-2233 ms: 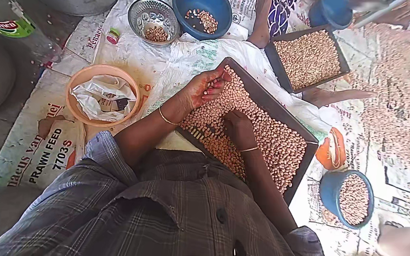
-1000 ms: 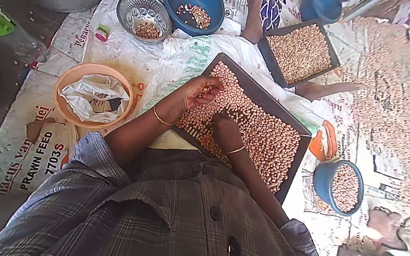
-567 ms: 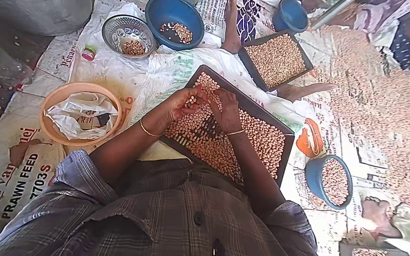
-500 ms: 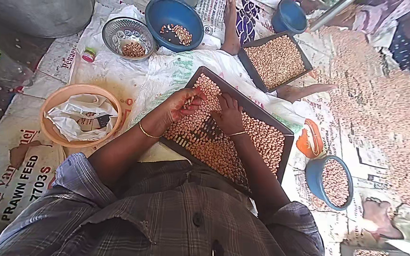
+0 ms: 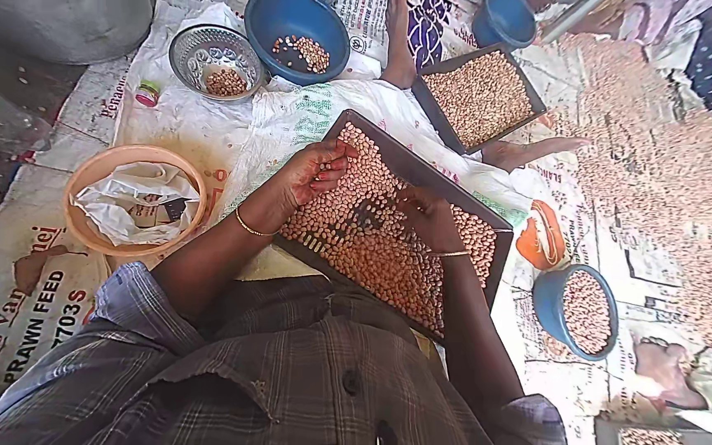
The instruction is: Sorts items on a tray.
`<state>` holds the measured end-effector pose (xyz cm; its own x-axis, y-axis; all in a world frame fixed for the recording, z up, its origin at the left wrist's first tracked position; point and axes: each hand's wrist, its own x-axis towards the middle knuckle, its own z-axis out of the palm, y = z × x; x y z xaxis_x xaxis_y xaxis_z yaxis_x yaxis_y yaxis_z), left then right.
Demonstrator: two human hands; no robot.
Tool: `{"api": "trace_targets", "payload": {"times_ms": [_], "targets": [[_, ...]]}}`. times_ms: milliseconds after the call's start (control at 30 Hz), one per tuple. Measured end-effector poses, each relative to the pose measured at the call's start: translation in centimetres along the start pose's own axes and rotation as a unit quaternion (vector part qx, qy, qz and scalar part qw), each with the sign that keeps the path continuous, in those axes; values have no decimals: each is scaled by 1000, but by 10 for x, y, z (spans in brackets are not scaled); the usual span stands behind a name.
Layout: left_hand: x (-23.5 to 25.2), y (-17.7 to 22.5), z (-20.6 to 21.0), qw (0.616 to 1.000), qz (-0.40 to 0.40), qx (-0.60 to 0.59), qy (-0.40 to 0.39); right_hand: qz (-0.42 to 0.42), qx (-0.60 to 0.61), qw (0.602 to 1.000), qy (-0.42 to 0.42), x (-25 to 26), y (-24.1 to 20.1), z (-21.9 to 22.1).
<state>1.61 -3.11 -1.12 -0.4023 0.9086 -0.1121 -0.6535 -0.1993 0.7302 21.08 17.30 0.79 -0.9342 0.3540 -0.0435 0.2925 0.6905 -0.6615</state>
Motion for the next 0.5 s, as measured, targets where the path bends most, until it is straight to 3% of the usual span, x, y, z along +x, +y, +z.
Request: {"api": "trace_targets", "payload": {"times_ms": [167,300,400,500], "targets": [[-2,-1,-7,997,61,-42,-13,-100,-86,988,78,60,-11,53],[-2,0,-9,994,92,-66,-3,-222,-211,951,26,36,-29,119],[-3,-1,-10,995,85,-60,-11,-316,-172,933,12,6,-20,116],[1,-1,-7,995,79,-57,-7,-243,-76,958,128,-1,6,81]]}}
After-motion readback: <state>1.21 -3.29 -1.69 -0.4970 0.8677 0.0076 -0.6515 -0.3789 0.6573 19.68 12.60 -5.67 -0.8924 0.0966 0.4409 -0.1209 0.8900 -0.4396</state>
